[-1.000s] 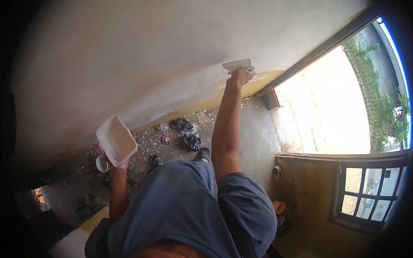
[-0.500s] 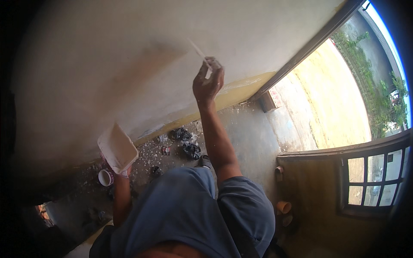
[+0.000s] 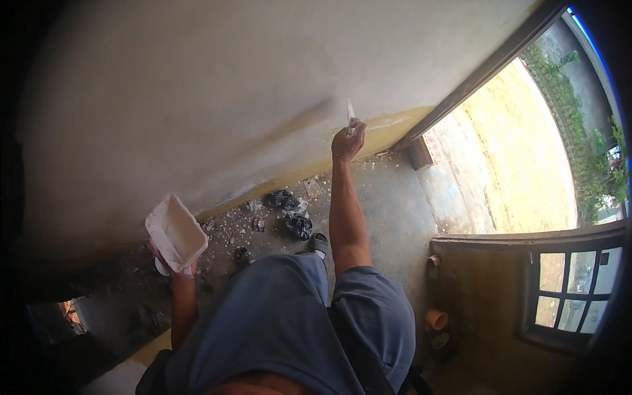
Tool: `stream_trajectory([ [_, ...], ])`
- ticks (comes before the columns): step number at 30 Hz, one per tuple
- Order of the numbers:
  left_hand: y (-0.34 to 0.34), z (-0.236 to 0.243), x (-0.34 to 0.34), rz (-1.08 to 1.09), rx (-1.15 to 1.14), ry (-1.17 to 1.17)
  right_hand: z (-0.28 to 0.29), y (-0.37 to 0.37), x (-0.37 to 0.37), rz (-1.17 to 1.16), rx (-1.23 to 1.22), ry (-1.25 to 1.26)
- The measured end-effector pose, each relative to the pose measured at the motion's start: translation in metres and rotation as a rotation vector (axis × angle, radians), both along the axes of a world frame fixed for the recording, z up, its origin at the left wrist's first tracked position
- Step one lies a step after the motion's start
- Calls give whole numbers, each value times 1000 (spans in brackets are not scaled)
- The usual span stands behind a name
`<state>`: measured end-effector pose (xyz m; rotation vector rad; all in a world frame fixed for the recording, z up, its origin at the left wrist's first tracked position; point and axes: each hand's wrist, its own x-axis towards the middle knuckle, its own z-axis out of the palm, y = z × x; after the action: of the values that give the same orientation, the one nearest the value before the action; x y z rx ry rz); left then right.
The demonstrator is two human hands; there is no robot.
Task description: The person applies plaster to an interior wall using a putty knife and a plastic container.
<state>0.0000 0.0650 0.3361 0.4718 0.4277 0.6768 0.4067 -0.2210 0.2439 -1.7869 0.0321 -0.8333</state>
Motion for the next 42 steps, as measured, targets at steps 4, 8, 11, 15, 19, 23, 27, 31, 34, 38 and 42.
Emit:
stream_trajectory([
  [4, 3, -9, -11, 5, -16, 26, 102, -32, 55, -114, 61, -141],
  [8, -4, -11, 0, 10, -46, -20, 72, 3, 45, -71, -307, -125],
  [11, -3, -8, 0, -7, -50, -39, 7, 29, -11, 221, 79, 420],
  [15, -2, -8, -1, -42, -40, -68, 32, 44, -24, -69, 454, 262],
  [19, 2, -11, -7, -87, -35, -77, 104, 90, -30, 29, -3, 44],
  [23, 2, -14, 0, -166, -39, -192, 11, 78, -47, 309, -707, -126],
  [27, -11, 11, 21, -120, -29, -161, -30, -9, -14, 34, 396, 311],
  [31, -3, 5, 6, -98, -39, -145, 49, -13, 18, 282, 914, 446],
  [34, -4, 4, 5, -80, -48, -111, 129, 26, 7, 311, 650, 320],
  [38, 2, -5, 0, -66, -24, -102, 152, 65, -62, 364, 238, 179],
  [42, 3, -7, 0, -69, -23, -114, 119, 42, -53, 231, 541, 107],
])
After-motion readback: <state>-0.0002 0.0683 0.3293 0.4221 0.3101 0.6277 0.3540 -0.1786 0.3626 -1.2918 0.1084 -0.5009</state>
